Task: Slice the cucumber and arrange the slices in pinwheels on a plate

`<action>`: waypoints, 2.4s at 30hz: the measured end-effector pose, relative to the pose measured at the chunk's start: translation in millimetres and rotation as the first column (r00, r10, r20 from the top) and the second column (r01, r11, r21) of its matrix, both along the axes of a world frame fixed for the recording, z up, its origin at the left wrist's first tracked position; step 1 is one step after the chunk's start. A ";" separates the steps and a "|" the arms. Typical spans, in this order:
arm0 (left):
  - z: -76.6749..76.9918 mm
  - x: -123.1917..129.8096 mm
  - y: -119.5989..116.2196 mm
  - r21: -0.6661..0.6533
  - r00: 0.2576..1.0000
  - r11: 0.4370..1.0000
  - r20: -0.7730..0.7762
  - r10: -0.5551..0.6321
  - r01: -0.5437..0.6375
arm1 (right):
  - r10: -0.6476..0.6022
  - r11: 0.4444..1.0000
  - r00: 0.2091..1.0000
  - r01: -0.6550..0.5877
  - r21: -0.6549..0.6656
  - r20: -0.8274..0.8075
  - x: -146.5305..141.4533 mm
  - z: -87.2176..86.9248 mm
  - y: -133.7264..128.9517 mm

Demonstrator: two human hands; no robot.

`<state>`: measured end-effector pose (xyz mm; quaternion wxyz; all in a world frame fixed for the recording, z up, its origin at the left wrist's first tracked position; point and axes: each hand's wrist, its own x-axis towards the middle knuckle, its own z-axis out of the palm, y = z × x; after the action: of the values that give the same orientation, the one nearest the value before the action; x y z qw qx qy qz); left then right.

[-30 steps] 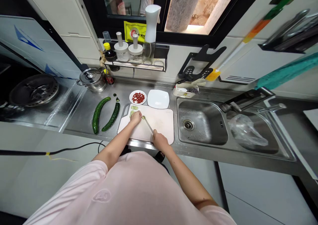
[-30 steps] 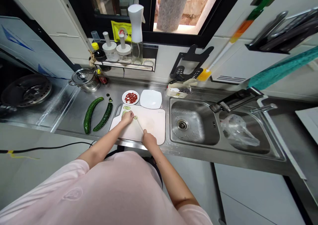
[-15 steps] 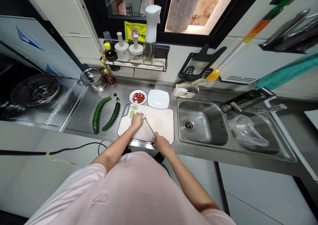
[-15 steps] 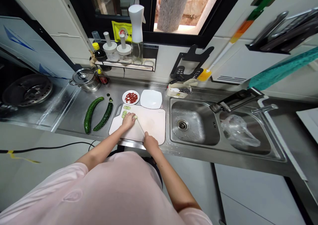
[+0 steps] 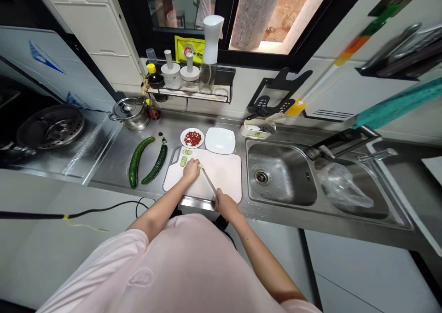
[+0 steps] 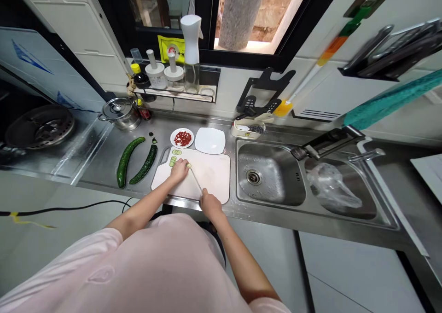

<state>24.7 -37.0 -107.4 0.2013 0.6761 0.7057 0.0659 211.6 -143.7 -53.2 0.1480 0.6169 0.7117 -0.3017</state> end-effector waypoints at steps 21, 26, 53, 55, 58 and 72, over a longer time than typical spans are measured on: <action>-1.1 -1.4 14.3 -0.012 0.982 0.993 0.151 0.116 -0.116 | -0.189 0.976 0.975 0.200 0.086 -0.117 33.3 -7.1 -1.6; -1.2 -3.3 12.6 -0.046 0.954 0.984 0.241 0.181 -0.175 | -0.193 0.974 0.976 0.204 0.103 -0.105 37.4 -8.2 1.8; -11.5 -61.8 -26.4 0.127 0.869 0.868 0.204 0.450 -0.480 | -0.159 0.975 0.982 0.172 0.138 -0.102 42.9 -25.5 9.5; -9.1 -61.3 -27.1 0.141 0.879 0.872 0.174 0.443 -0.468 | -0.160 0.975 0.981 0.174 0.138 -0.107 43.0 -25.0 9.0; -3.9 -60.3 -28.2 0.154 0.892 0.881 0.142 0.429 -0.448 | -0.172 0.975 0.978 0.186 0.122 -0.118 42.3 -22.5 8.3; 10.9 -50.3 14.6 0.136 0.943 0.933 0.056 0.328 -0.332 | -0.170 0.979 0.981 0.179 0.095 -0.090 40.4 -21.6 9.0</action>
<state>-25.6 -22.4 -96.5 0.1499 0.5596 0.7991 0.1604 252.1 -134.7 -74.9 0.0596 0.6709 0.6749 -0.3014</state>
